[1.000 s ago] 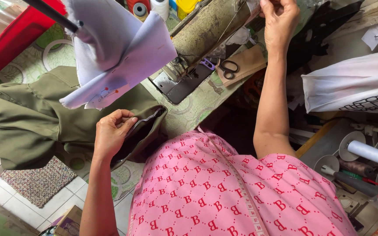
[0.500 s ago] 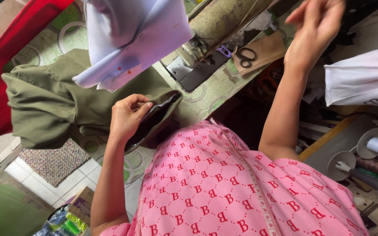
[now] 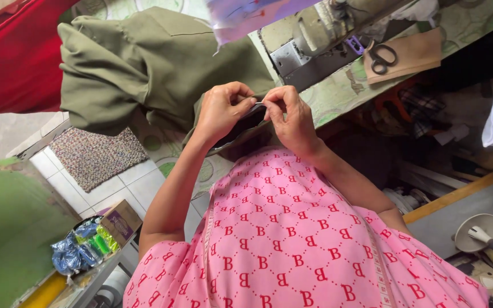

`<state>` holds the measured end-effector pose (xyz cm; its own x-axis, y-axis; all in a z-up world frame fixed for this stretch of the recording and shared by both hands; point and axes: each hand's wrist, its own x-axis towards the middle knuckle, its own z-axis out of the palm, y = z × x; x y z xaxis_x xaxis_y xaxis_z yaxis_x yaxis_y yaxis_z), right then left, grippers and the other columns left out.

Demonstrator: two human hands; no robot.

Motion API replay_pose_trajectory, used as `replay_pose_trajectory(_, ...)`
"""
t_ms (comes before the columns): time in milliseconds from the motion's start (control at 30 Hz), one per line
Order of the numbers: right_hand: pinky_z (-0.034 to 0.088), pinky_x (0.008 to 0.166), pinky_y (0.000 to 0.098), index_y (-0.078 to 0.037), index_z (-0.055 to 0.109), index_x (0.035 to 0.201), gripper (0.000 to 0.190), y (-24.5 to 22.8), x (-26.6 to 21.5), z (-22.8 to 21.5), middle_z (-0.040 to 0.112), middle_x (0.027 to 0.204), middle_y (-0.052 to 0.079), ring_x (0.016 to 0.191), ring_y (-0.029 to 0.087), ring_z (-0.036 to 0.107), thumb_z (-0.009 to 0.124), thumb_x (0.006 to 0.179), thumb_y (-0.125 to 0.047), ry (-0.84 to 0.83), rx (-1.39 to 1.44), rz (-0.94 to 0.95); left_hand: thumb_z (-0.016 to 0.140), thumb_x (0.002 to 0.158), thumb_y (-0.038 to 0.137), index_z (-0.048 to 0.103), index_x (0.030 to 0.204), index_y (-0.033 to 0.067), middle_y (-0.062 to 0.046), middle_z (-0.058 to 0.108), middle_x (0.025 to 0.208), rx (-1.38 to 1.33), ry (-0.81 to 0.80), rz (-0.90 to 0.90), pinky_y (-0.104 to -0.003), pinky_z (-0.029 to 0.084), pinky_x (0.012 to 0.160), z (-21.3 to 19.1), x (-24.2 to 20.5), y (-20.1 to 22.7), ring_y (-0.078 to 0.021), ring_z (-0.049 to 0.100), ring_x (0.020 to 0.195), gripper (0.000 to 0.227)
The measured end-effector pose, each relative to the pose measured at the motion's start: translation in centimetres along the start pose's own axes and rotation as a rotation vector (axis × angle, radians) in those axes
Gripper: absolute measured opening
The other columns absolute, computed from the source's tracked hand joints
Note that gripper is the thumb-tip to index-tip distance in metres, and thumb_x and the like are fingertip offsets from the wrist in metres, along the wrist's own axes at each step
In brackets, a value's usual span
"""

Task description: Measuring and folding the hem of a pair of pants at a sewing workstation

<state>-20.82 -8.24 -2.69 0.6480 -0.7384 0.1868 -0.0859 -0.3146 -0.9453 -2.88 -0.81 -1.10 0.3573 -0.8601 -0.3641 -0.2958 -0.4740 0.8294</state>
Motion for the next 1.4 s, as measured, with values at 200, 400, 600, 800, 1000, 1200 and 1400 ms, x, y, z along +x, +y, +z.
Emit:
replay_pose_trajectory(200,0.059,0.060,0.0299,0.000,0.056,0.100,0.006,1.2,-0.1,0.8,0.066,0.096,0.010,0.065,0.018,0.071,0.060,0.103,0.001,0.027,-0.137,-0.056,0.075,0.084,0.022,0.078,0.092,0.0221,0.007,0.074,0.069,-0.065,-0.025,0.006,-0.027,0.053,0.074,-0.2,-0.1,-0.4,-0.0099,0.069,0.069,0.008)
replay_pose_trajectory(400,0.059,0.066,0.0311,-0.004,0.057,0.100,0.006,1.9,-0.2,1.0,0.062,0.094,0.008,0.072,0.022,0.069,0.059,0.105,-0.005,0.042,-0.347,-0.208,0.074,0.083,0.020,0.077,0.091,0.0233,0.008,0.074,0.069,-0.089,-0.020,0.013,-0.024,0.052,0.074,-0.1,-0.1,-0.4,-0.0090,0.070,0.069,0.008)
replay_pose_trajectory(600,0.058,0.069,0.0336,-0.005,0.056,0.100,0.008,2.0,0.2,1.9,0.059,0.093,0.008,0.078,0.027,0.068,0.053,0.107,-0.009,0.054,-0.594,-0.378,0.075,0.083,0.019,0.075,0.090,0.0225,0.006,0.074,0.069,-0.074,0.013,0.019,-0.026,0.050,0.072,0.1,-0.1,-0.5,-0.0108,0.067,0.067,0.008)
replay_pose_trajectory(800,0.057,0.066,0.0283,-0.008,0.058,0.099,0.010,2.5,0.4,2.4,0.060,0.092,0.005,0.072,0.022,0.067,0.053,0.107,-0.012,0.074,-0.720,-0.470,0.075,0.084,0.017,0.074,0.091,0.0232,0.004,0.074,0.069,-0.049,0.049,0.043,-0.028,0.049,0.070,0.7,0.1,-1.0,-0.0135,0.064,0.066,0.009)
replay_pose_trajectory(1000,0.058,0.069,0.0330,-0.009,0.059,0.099,0.008,3.2,0.3,1.9,0.061,0.084,0.003,0.073,0.023,0.068,0.060,0.105,-0.012,0.071,-0.423,-0.292,0.076,0.085,0.021,0.074,0.094,0.0253,0.005,0.076,0.076,0.000,-0.024,0.019,-0.029,0.050,0.073,-0.4,-0.3,-0.2,-0.0139,0.068,0.073,0.010)
replay_pose_trajectory(1200,0.056,0.069,0.0366,-0.009,0.063,0.097,0.007,3.2,0.5,1.2,0.059,0.067,0.002,0.065,0.024,0.066,0.067,0.101,-0.013,-0.003,-0.216,-0.116,0.071,0.094,0.024,0.073,0.100,0.0198,-0.004,0.076,0.087,0.193,-0.129,0.042,-0.045,0.054,0.081,-0.5,-0.2,0.0,-0.0308,0.073,0.091,0.008)
replay_pose_trajectory(1400,0.055,0.068,0.0354,-0.009,0.063,0.097,0.009,2.5,1.3,-0.2,0.055,0.073,0.004,0.069,0.027,0.066,0.060,0.105,-0.011,-0.137,-0.461,-0.327,0.067,0.098,0.022,0.069,0.105,0.0165,-0.009,0.074,0.094,0.185,-0.190,0.065,-0.051,0.053,0.086,-0.6,-0.1,-0.6,-0.0352,0.070,0.100,0.009)
